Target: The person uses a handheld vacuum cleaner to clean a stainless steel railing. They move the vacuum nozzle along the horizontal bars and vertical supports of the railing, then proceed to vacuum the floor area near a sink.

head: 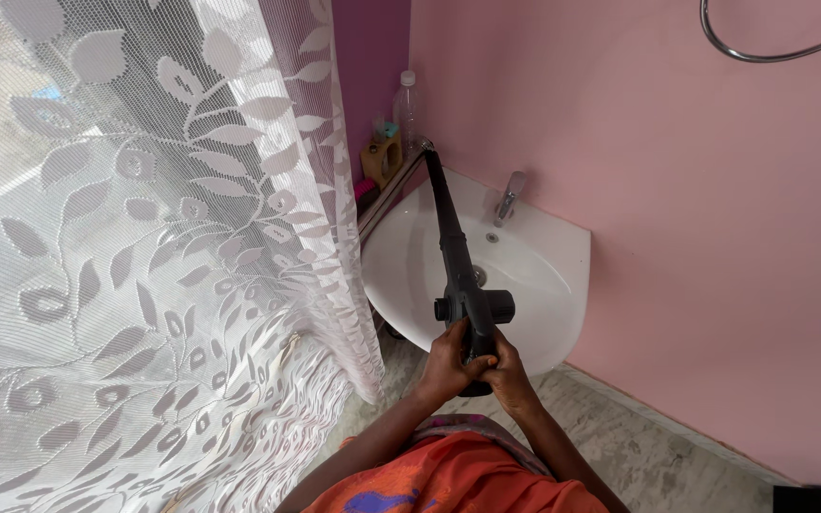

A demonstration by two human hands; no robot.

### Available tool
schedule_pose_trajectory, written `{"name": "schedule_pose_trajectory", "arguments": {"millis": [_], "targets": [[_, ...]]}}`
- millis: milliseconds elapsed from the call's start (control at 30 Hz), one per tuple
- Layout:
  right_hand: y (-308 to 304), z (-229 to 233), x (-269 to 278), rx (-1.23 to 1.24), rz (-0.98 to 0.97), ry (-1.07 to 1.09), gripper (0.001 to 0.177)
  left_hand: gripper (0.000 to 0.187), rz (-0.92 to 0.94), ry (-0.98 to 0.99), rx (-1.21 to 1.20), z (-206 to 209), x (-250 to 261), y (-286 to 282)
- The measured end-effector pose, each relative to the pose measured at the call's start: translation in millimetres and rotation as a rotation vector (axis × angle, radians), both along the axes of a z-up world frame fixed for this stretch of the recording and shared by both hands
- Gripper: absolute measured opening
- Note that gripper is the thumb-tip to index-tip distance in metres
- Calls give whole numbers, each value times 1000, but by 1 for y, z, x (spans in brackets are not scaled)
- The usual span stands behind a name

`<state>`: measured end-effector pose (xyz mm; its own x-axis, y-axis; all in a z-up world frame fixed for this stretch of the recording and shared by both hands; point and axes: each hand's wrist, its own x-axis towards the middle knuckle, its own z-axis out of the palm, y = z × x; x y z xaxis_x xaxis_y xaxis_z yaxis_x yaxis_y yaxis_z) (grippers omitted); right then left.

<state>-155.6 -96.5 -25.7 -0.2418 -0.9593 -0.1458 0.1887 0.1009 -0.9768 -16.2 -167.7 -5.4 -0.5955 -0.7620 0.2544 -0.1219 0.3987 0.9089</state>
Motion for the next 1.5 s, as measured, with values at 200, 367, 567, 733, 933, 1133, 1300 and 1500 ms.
{"name": "schedule_pose_trajectory", "arguments": {"millis": [200, 367, 567, 733, 933, 1133, 1300, 1500], "targets": [[5, -20, -7, 6, -17, 47, 70, 82, -7, 35, -42, -19, -9, 3], [6, -34, -18, 32, -6, 91, 68, 82, 16, 23, -51, -24, -15, 4], [-3, -10, -27, 46, 48, 71, 69, 81, 93, -13, 28, -23, -33, 3], [-6, -4, -54, 30, 110, 128, 68, 80, 187, 8, 57, -19, -57, 13], [9, 7, -97, 80, 188, 206, 69, 83, 284, 12, 58, -14, -98, 42], [31, 9, -139, 96, 266, 172, 77, 76, 374, 2, 71, -12, -139, 74], [48, 0, -166, 57, 357, 122, 69, 77, 407, 11, 99, -17, -160, 102], [64, -17, -184, -39, 435, 181, 65, 82, 463, 24, 31, -16, -171, 130]]}}
